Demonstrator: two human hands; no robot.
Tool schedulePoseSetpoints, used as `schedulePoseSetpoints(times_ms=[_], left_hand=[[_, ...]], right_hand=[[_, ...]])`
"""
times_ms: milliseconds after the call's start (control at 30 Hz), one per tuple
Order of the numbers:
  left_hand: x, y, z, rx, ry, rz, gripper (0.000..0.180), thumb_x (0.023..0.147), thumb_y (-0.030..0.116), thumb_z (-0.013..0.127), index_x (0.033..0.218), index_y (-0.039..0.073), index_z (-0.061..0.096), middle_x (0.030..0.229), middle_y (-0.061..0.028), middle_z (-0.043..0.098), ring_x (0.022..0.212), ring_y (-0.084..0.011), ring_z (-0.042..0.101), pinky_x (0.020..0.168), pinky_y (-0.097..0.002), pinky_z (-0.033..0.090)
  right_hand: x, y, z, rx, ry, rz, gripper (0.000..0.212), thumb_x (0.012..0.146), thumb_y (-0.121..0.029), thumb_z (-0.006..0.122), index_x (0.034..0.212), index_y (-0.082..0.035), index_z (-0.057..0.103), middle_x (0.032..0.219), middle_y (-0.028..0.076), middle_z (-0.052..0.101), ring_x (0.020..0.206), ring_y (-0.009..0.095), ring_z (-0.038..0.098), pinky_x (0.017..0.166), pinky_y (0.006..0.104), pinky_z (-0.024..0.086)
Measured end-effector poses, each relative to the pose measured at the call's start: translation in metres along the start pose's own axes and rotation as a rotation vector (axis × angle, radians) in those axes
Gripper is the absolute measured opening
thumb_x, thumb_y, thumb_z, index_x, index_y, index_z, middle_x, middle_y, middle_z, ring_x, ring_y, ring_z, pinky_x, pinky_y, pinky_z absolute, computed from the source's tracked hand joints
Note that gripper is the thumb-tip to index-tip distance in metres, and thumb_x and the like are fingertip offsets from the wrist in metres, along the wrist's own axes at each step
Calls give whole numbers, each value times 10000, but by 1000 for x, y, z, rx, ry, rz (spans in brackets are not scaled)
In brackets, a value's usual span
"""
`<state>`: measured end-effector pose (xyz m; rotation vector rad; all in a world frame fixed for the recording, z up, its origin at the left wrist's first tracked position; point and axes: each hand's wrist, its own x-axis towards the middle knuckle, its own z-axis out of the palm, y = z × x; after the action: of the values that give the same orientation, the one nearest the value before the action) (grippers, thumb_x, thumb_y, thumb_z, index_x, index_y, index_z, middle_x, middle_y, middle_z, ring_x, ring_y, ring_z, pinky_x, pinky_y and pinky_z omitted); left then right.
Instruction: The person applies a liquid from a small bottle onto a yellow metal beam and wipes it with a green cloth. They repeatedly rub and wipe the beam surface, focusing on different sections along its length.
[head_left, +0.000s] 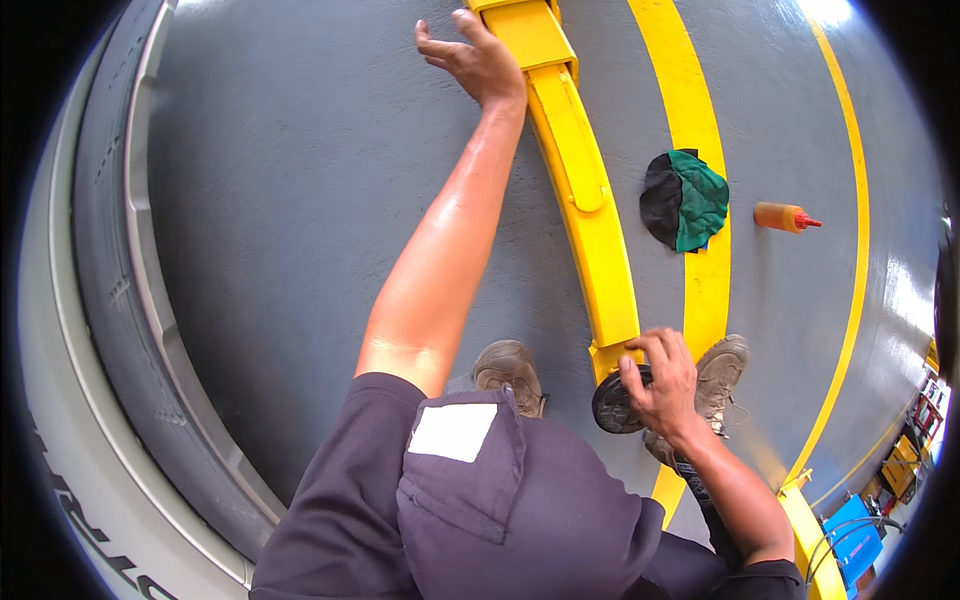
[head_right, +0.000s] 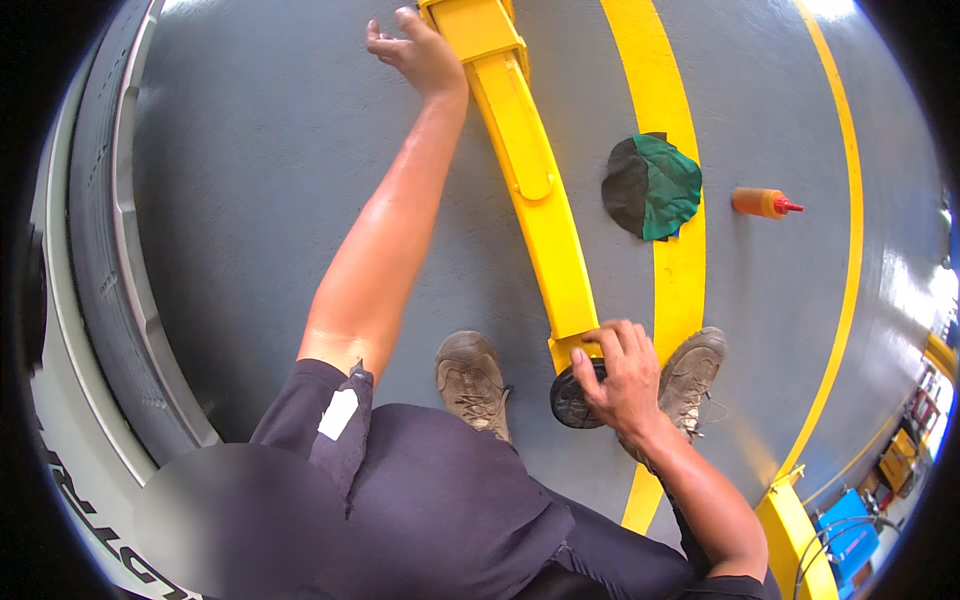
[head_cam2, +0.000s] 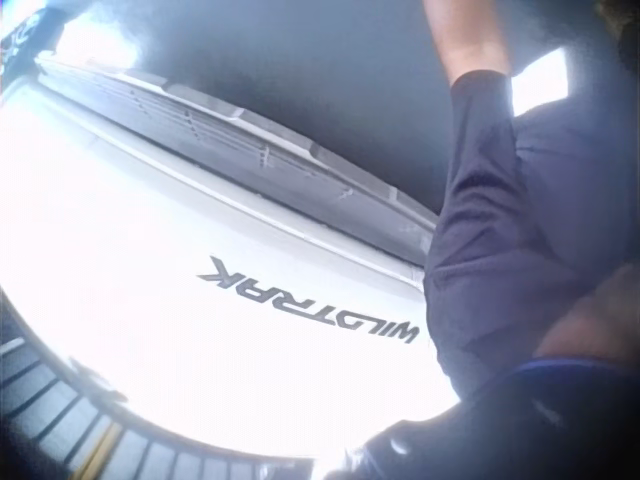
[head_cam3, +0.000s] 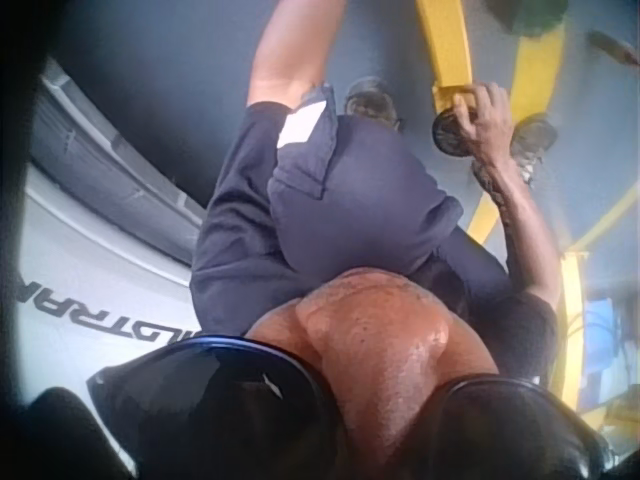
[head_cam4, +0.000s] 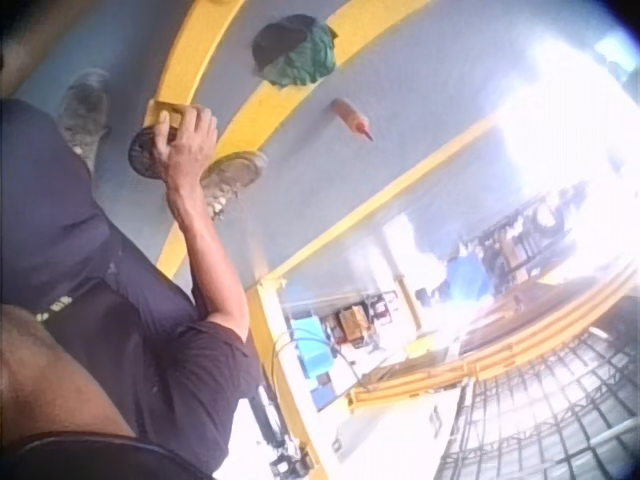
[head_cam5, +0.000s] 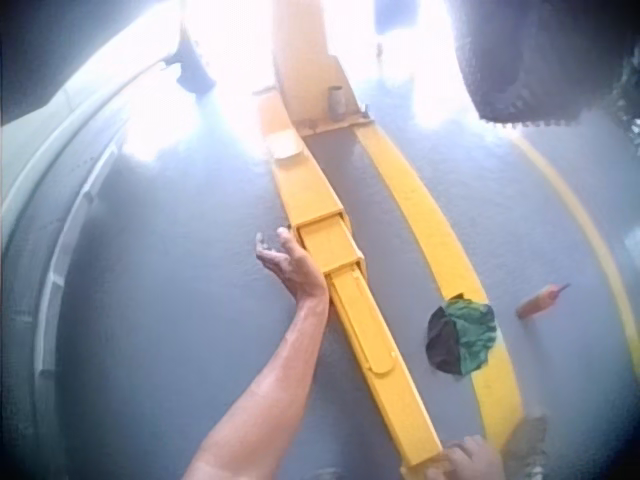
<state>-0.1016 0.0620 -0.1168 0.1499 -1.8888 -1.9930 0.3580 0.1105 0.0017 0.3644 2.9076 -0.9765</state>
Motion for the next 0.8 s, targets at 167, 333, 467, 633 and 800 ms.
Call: schedulePoseSetpoints(times_ms=[167, 333, 467, 633, 800], left_hand=[[-19, 14, 5, -105, -76, -15, 731, 1198, 558, 419, 1599, -52, 427, 1527, -311, 505, 1451, -401, 555, 1195, -520, 505], [0, 1, 8, 79, 163, 51, 653, 1219, 454, 429, 1487, -131, 536, 1485, -334, 584, 1405, -456, 562, 1217, -516, 421], [-2, 4, 13, 86, 163, 73, 663, 1220, 469, 422, 1465, -132, 556, 1459, -337, 606, 1381, -463, 576, 1203, -523, 429], [15, -1, 24, 80, 178, 85, 660, 1223, 459, 418, 1466, -141, 549, 1463, -352, 597, 1387, -473, 573, 1204, -523, 436], [24, -20, 27, 70, 80, 86, 644, 1228, 435, 419, 1470, -151, 537, 1465, -354, 575, 1388, -483, 547, 1200, -536, 435]], right_hand=[[124, -8, -8, -14, 259, 118, 354, 1034, -318, 781, 1171, -2, 698, 1147, 205, 718, 1076, 414, 707, 938, 518, 566], [192, -22, 18, 105, -158, 543, 734, 967, -650, 788, 1229, 29, 691, 1098, 291, 795, 1047, 451, 796, 923, 524, 618], [195, -20, 32, 28, -68, 447, 774, 933, -693, 788, 1183, 38, 727, 948, 264, 810, 903, 445, 821, 842, 519, 636], [223, -20, 28, -35, -32, 361, 715, 918, -669, 772, 1055, 32, 743, 857, 245, 805, 786, 426, 820, 766, 505, 656], [228, -23, 27, -100, -41, 378, 694, 940, -651, 763, 1104, 23, 741, 861, 223, 814, 811, 410, 830, 791, 499, 658]])
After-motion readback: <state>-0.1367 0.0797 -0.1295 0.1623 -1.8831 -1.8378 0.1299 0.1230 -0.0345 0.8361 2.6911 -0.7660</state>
